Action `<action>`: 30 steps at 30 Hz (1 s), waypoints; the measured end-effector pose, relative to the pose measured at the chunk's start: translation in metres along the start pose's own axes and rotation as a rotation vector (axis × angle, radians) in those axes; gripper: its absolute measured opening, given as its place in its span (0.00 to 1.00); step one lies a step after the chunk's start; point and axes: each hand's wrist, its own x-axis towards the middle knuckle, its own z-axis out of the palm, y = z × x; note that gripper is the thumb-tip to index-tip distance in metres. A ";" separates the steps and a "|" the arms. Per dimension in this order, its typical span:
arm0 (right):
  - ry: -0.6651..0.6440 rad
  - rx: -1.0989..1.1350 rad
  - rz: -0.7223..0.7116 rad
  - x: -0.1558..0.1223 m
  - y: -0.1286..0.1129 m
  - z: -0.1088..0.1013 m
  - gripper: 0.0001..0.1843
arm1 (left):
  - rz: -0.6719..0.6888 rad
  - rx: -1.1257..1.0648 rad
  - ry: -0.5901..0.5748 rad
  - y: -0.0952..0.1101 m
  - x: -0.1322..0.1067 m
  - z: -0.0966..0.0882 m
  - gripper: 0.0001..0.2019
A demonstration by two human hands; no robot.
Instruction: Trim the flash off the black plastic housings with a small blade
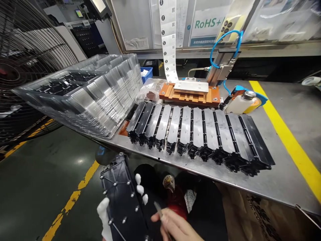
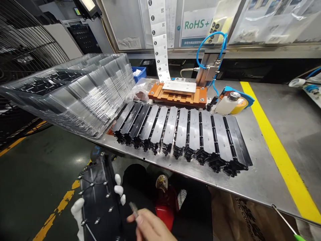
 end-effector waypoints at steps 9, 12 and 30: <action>0.376 -0.560 -0.272 -0.009 -0.042 -0.039 0.20 | 0.276 1.342 0.098 -0.031 -0.002 -0.003 0.37; 0.380 -0.716 -0.341 -0.006 -0.047 -0.039 0.21 | 0.355 1.578 0.095 -0.038 -0.005 -0.009 0.33; 0.499 -0.804 -0.531 -0.009 -0.035 -0.032 0.22 | 0.502 1.752 0.075 -0.042 -0.007 -0.010 0.36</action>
